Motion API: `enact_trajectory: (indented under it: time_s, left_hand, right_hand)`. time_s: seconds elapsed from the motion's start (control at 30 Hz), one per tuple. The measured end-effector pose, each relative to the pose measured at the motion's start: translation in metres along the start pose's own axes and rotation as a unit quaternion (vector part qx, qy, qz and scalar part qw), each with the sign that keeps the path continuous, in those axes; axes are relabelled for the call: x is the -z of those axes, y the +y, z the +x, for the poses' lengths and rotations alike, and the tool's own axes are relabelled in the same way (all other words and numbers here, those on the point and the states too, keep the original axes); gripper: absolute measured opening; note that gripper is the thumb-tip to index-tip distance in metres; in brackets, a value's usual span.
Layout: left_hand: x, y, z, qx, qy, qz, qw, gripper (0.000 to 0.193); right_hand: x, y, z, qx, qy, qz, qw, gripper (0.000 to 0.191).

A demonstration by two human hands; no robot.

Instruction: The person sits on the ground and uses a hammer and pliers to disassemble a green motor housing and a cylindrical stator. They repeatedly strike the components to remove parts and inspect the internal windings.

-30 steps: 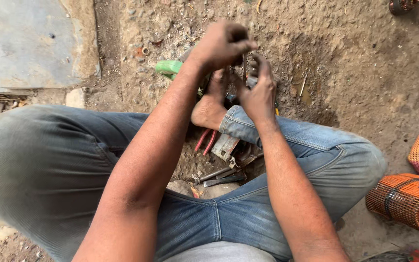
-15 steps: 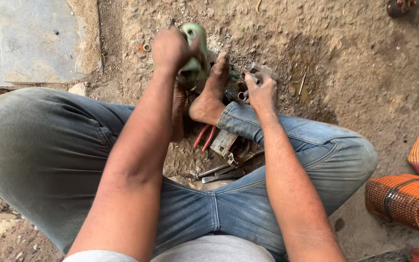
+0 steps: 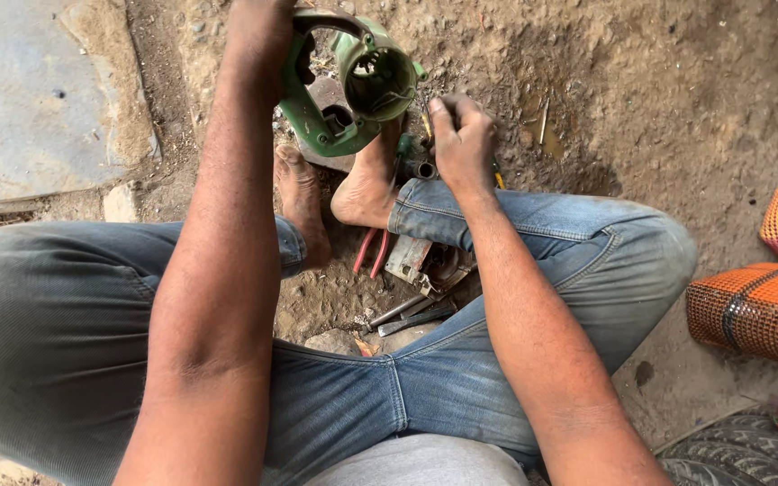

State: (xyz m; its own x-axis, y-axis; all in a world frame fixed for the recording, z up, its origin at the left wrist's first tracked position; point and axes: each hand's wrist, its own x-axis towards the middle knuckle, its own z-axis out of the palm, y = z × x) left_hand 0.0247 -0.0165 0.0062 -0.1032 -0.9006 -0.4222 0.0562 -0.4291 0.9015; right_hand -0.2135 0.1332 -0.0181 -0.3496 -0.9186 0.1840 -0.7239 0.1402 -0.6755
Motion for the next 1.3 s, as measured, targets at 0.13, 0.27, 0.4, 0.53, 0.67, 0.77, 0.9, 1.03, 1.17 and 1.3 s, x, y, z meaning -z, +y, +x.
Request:
enact_trajectory:
  time_s: [0.13, 0.27, 0.4, 0.53, 0.67, 0.77, 0.9, 1.03, 1.17, 1.3]
  left_hand:
    - [0.000, -0.004, 0.008, -0.010, 0.005, 0.001, 1.000, 0.041]
    - [-0.009, -0.003, 0.008, 0.010, -0.011, 0.055, 0.998, 0.042]
    - [-0.029, -0.001, -0.002, -0.015, -0.032, 0.137, 0.990, 0.051]
    - [-0.052, -0.005, -0.007, -0.039, -0.038, 0.300, 0.952, 0.064]
    - [-0.064, -0.003, -0.003, -0.103, -0.011, 0.420, 0.902, 0.070]
    - [-0.066, -0.002, -0.008, -0.118, 0.003, 0.403, 0.908, 0.068]
    - [-0.069, -0.003, -0.017, -0.068, -0.058, 0.418, 0.904, 0.068]
    - [-0.074, -0.001, -0.022, -0.031, -0.060, 0.414, 0.908, 0.068]
    - [-0.083, -0.006, -0.023, -0.031, -0.047, 0.441, 0.896, 0.067]
    - [-0.096, -0.014, -0.023, -0.023, -0.052, 0.443, 0.895, 0.061]
  right_hand:
    - [0.016, -0.025, 0.000, 0.010, 0.055, 0.084, 0.995, 0.015]
    - [0.016, -0.047, -0.005, 0.118, 0.049, 0.036, 0.991, 0.010]
    - [-0.015, -0.046, -0.018, 0.220, -0.033, -0.070, 0.972, 0.020]
    - [-0.031, -0.022, -0.028, 0.124, -0.130, -0.081, 0.980, 0.018]
    - [-0.037, -0.013, -0.029, 0.156, -0.162, -0.155, 0.962, 0.022]
    - [-0.041, -0.013, -0.026, 0.196, -0.158, -0.127, 0.959, 0.017]
    - [-0.040, -0.003, -0.027, 0.170, -0.157, -0.096, 0.968, 0.014]
    - [-0.040, 0.008, -0.029, 0.147, -0.105, -0.095, 0.979, 0.013]
    - [-0.043, 0.010, -0.027, 0.094, -0.083, -0.134, 0.983, 0.011]
    - [-0.043, 0.014, -0.026, 0.088, -0.029, -0.162, 0.982, 0.008]
